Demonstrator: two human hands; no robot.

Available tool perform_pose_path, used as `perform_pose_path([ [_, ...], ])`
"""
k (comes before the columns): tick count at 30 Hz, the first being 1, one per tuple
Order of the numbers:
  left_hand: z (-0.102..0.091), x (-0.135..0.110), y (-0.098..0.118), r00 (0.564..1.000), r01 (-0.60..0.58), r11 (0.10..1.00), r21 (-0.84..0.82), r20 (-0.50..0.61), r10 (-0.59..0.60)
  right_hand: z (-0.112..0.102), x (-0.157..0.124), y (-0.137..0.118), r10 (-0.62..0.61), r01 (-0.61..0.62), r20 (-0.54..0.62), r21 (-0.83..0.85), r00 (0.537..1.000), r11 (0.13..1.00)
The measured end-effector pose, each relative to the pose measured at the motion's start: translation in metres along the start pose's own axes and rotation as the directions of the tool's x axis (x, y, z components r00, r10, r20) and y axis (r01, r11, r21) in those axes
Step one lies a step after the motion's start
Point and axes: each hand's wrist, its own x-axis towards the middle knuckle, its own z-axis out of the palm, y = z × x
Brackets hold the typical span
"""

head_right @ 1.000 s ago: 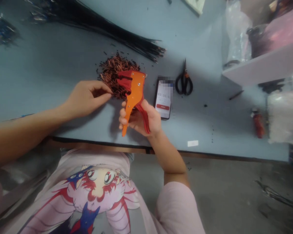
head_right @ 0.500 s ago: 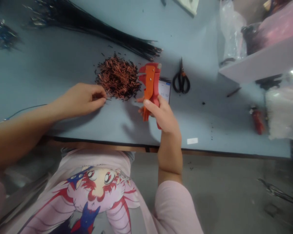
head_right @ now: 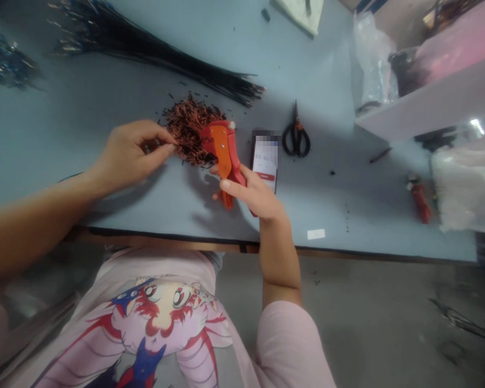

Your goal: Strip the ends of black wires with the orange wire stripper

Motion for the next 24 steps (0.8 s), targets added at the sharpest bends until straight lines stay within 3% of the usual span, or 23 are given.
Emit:
perform_pose_path([
  [7, 0.005, -0.002, 0.003, 0.998, 0.025, 0.999, 0.023, 0.052, -0.026, 0.017, 0.007, 0.002, -0.050, 0.048, 0.032, 0.049, 0.998, 0.998],
  [13, 0.007, -0.002, 0.003, 0.996, 0.055, 0.998, 0.012, 0.074, -0.056, 0.016, 0.018, 0.011, -0.062, 0.044, 0.113, 0.154, 0.992, 0.987],
  [20, 0.005, -0.001, 0.002, 0.987, 0.120, 0.972, -0.201, -0.077, -0.138, 0.016, 0.006, 0.005, -0.106, 0.113, -0.045, 0.217, 0.993, 0.970],
  [24, 0.005, 0.002, -0.004, 0.989, -0.005, 0.988, -0.156, -0.149, -0.019, 0.020, 0.002, 0.003, -0.037, 0.040, -0.018, 0.215, 0.999, 0.976],
])
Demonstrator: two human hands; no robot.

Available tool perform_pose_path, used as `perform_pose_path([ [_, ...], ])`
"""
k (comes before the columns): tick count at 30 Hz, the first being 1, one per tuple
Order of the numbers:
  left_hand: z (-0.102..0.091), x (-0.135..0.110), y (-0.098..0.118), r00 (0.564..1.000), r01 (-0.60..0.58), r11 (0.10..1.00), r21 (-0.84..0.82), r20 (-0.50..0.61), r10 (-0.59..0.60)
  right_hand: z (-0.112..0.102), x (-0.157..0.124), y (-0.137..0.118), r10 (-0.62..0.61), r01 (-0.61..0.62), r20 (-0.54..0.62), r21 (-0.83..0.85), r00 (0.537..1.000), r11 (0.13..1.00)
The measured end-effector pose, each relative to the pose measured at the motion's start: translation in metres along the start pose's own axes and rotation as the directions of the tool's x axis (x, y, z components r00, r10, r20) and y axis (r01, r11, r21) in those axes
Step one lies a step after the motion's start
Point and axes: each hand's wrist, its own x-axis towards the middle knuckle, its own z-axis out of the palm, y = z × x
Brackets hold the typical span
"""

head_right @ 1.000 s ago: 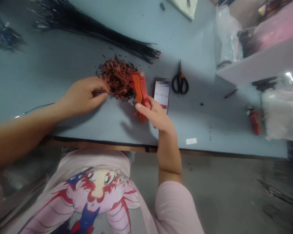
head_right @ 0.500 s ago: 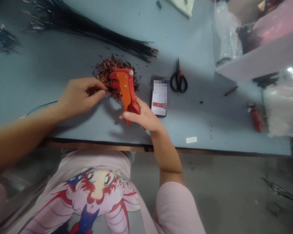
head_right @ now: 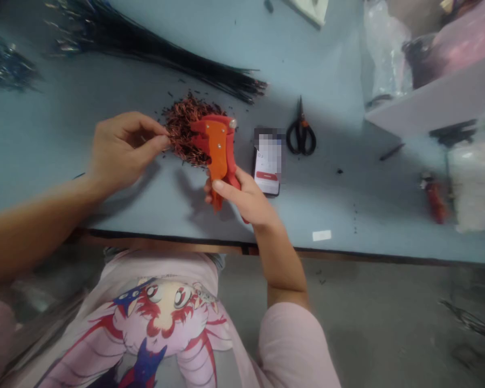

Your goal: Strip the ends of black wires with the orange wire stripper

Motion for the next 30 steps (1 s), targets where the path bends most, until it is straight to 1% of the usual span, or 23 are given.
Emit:
perform_pose_path([
  [3, 0.002, 0.000, -0.004, 0.995, -0.088, 0.996, 0.029, -0.033, 0.089, 0.003, 0.001, 0.003, 0.050, -0.052, 0.063, 0.017, 0.997, 0.999],
  [5, 0.003, -0.001, -0.003, 0.991, -0.120, 0.992, 0.029, -0.047, 0.121, 0.004, 0.001, 0.005, 0.059, -0.061, 0.085, 0.027, 0.995, 0.998],
  [7, 0.004, -0.002, -0.002, 0.990, -0.136, 0.990, 0.036, -0.031, 0.137, 0.005, 0.001, 0.005, 0.053, -0.057, 0.099, 0.035, 0.994, 0.998],
  [10, 0.004, -0.004, 0.001, 0.993, -0.115, 0.992, 0.054, 0.018, 0.114, 0.005, 0.000, 0.006, 0.050, -0.056, 0.122, 0.043, 0.991, 0.998],
  [14, 0.004, -0.006, 0.002, 0.996, -0.089, 0.995, 0.044, 0.035, 0.087, 0.006, 0.000, 0.007, 0.058, -0.066, 0.147, 0.047, 0.987, 0.997],
  [19, 0.005, -0.007, 0.004, 0.995, -0.081, 0.996, 0.041, 0.055, 0.079, 0.010, 0.001, 0.007, 0.053, -0.060, 0.127, 0.051, 0.990, 0.997],
  [27, 0.004, -0.008, 0.007, 0.995, -0.096, 0.993, 0.067, 0.048, 0.093, 0.013, 0.000, 0.004, 0.056, -0.059, 0.103, 0.029, 0.993, 0.998],
  [30, 0.004, -0.009, 0.008, 0.994, -0.101, 0.991, 0.083, 0.042, 0.098, 0.013, -0.001, 0.004, 0.040, -0.042, 0.119, 0.021, 0.992, 0.999],
])
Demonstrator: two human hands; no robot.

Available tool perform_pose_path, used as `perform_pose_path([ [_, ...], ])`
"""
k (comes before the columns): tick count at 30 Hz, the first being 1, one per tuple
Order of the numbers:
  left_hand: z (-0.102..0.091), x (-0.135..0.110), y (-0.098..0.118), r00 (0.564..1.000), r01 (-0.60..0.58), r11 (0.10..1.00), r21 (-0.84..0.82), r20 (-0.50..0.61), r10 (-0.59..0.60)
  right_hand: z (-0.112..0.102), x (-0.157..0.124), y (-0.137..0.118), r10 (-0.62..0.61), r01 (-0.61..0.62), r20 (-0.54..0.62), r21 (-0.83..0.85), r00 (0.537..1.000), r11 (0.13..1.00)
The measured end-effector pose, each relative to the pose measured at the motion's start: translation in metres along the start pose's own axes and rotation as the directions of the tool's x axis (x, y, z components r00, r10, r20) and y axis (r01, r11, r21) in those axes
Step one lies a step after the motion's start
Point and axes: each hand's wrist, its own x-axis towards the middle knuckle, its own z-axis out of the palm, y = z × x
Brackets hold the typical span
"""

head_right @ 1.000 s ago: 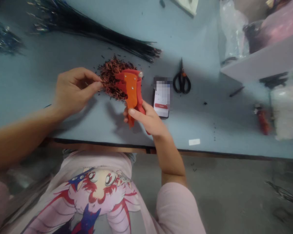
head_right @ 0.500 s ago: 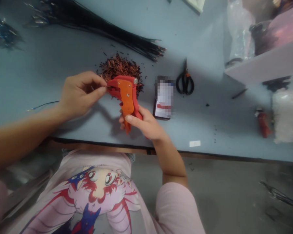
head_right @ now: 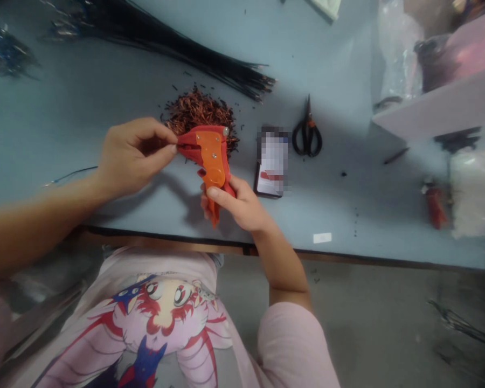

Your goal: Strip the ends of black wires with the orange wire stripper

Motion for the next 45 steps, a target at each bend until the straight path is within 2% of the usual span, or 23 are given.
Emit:
perform_pose_path([
  [6, -0.001, 0.001, 0.002, 1.000, -0.021, 0.998, 0.062, -0.001, 0.021, 0.002, 0.002, 0.006, -0.022, 0.023, 0.019, -0.043, 1.000, 0.999],
  [12, -0.002, 0.001, 0.003, 0.999, 0.030, 0.996, 0.084, 0.031, -0.033, 0.006, 0.005, 0.014, 0.045, -0.046, -0.031, -0.035, 0.999, 0.998],
  [18, 0.000, 0.002, 0.002, 0.998, 0.054, 0.997, 0.058, 0.018, -0.055, 0.013, 0.007, 0.009, 0.022, -0.020, -0.052, 0.048, 0.998, 0.999],
  [23, 0.003, 0.002, -0.002, 0.998, 0.057, 0.998, -0.011, 0.016, -0.057, 0.007, 0.008, 0.008, 0.028, -0.026, -0.018, 0.117, 0.999, 0.993],
  [30, 0.000, 0.002, -0.003, 0.999, 0.037, 0.999, 0.015, -0.015, -0.037, -0.003, 0.007, 0.007, 0.035, -0.038, 0.017, 0.188, 0.999, 0.981],
  [35, -0.001, 0.002, -0.004, 0.999, 0.018, 1.000, 0.026, -0.047, -0.017, -0.003, 0.003, 0.005, 0.063, -0.069, 0.045, 0.156, 0.997, 0.985],
  [45, -0.001, 0.001, 0.004, 0.999, -0.010, 1.000, 0.026, -0.035, 0.011, 0.002, 0.004, 0.007, 0.112, -0.129, 0.095, 0.196, 0.989, 0.972],
])
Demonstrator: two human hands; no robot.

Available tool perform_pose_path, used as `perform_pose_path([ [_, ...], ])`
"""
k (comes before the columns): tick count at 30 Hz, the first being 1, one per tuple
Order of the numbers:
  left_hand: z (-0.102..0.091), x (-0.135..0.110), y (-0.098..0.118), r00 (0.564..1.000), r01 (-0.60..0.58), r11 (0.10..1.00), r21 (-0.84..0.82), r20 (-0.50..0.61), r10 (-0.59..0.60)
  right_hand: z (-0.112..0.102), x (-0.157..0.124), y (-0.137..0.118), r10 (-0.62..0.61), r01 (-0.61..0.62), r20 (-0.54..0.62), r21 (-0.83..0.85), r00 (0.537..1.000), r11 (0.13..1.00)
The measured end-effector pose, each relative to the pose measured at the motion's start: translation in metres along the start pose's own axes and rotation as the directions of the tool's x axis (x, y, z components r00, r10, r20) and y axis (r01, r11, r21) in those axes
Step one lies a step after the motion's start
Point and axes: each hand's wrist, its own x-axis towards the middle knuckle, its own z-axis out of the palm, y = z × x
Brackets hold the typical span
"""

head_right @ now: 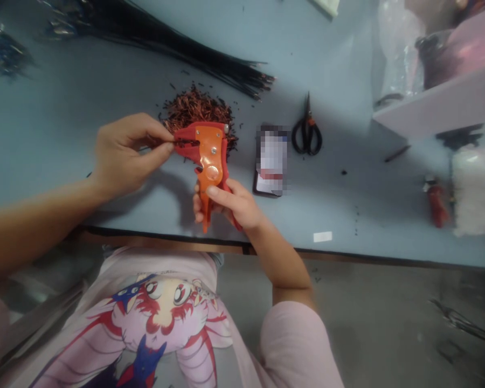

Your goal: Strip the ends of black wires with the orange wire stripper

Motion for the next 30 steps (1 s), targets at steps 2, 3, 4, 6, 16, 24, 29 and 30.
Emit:
perform_pose_path([
  [2, 0.000, 0.000, -0.001, 1.000, -0.003, 1.000, 0.003, 0.002, 0.003, 0.000, 0.000, 0.000, -0.006, 0.006, 0.004, 0.000, 1.000, 1.000],
  [3, 0.000, 0.000, -0.001, 1.000, -0.001, 1.000, 0.011, 0.003, 0.001, 0.000, 0.000, 0.000, -0.008, 0.008, 0.001, -0.004, 1.000, 1.000],
  [4, 0.000, -0.001, -0.002, 1.000, 0.000, 1.000, 0.022, 0.004, -0.001, 0.000, 0.000, 0.001, -0.012, 0.012, -0.005, -0.008, 1.000, 1.000],
  [6, 0.000, 0.000, -0.002, 1.000, -0.011, 0.999, 0.045, 0.005, 0.011, 0.001, -0.001, 0.001, -0.020, 0.020, -0.019, -0.018, 1.000, 1.000],
  [16, -0.001, -0.001, -0.002, 0.996, -0.091, 0.990, 0.104, 0.020, 0.089, 0.011, 0.001, 0.000, -0.027, 0.026, -0.051, -0.027, 0.998, 0.999],
  [24, 0.002, 0.000, -0.005, 0.984, -0.176, 0.983, 0.051, -0.012, 0.177, 0.009, 0.000, 0.002, -0.048, 0.044, -0.056, -0.066, 0.997, 0.997],
  [29, -0.002, 0.000, 0.001, 0.999, -0.048, 0.997, 0.054, 0.001, 0.048, 0.001, 0.001, 0.002, -0.048, 0.048, -0.013, -0.052, 0.999, 0.998],
  [30, -0.002, 0.000, 0.001, 1.000, -0.031, 0.999, 0.038, 0.000, 0.031, -0.001, 0.001, 0.001, -0.052, 0.052, -0.008, -0.040, 0.999, 0.998],
])
